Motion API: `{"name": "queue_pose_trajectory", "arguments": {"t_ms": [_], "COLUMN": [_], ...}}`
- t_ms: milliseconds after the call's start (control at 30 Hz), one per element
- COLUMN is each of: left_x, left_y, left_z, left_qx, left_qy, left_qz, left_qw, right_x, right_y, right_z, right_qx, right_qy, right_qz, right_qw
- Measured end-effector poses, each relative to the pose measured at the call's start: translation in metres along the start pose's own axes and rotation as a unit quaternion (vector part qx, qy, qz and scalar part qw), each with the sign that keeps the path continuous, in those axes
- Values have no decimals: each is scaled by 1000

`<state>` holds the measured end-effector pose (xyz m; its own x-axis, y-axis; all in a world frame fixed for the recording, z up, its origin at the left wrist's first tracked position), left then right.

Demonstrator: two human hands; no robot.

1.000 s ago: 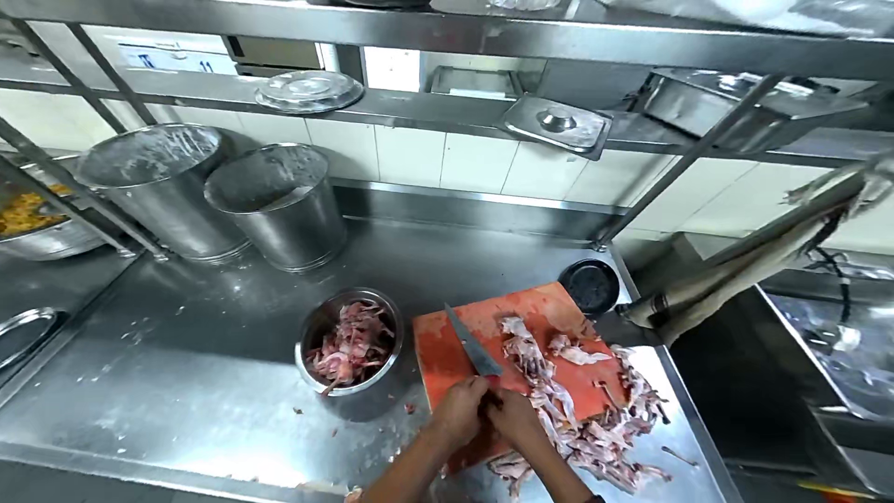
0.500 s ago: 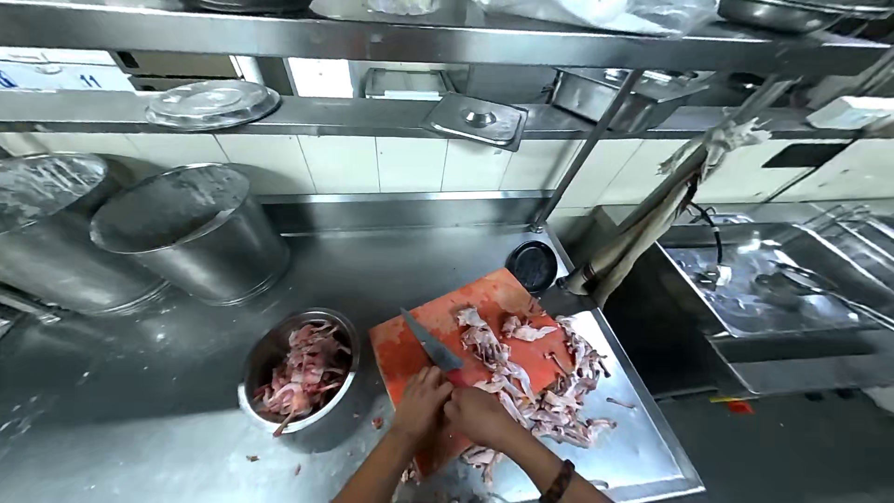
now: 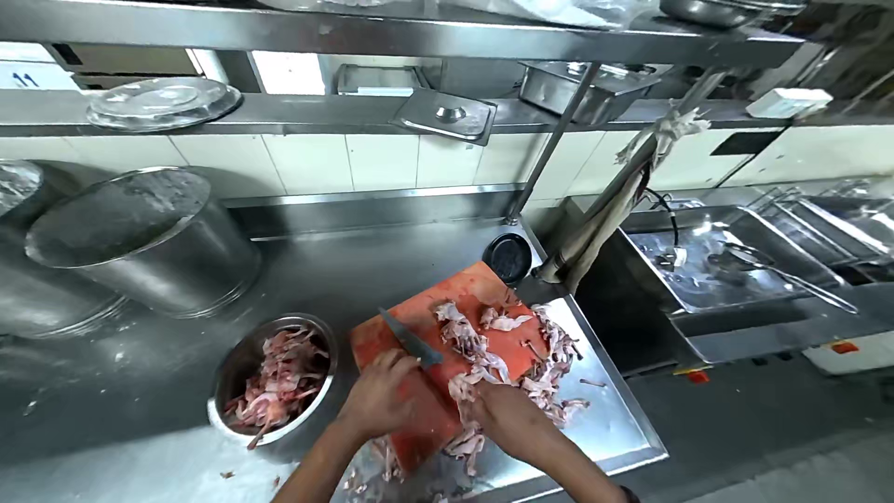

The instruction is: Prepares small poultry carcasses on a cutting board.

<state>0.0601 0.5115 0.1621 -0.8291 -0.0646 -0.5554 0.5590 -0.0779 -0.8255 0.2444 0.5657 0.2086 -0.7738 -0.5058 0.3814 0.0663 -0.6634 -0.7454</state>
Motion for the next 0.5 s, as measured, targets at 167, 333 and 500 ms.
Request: {"name": "queue_pose_trajectory", "arguments": {"t_ms": [167, 333, 500], "left_x": [-93, -87, -94], "left_y": [19, 30, 41], "left_z": [-15, -1, 11], "left_qx": [-34, -188, -231], "left_qy": [102, 176, 237], "left_qz": [55, -20, -61], "left_qw": [993, 966, 942], "right_x": [21, 25, 16], "right_y": [5, 30, 46], "right_z": [-5, 3, 25], "right_qx": [7, 7, -24], "right_qy": [-29, 3, 27], "right_qz": [-6, -56, -128], "right_qw": [1000, 998, 991]}}
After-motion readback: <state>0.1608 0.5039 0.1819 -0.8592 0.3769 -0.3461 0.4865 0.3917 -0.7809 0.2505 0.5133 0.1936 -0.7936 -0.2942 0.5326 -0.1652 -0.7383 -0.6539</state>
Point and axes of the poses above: each hand's wrist, its own z-axis away from the middle knuckle, its own y-axis out of the palm, x = y × z, the point moved 10 cm from there along -z, towards the middle knuckle
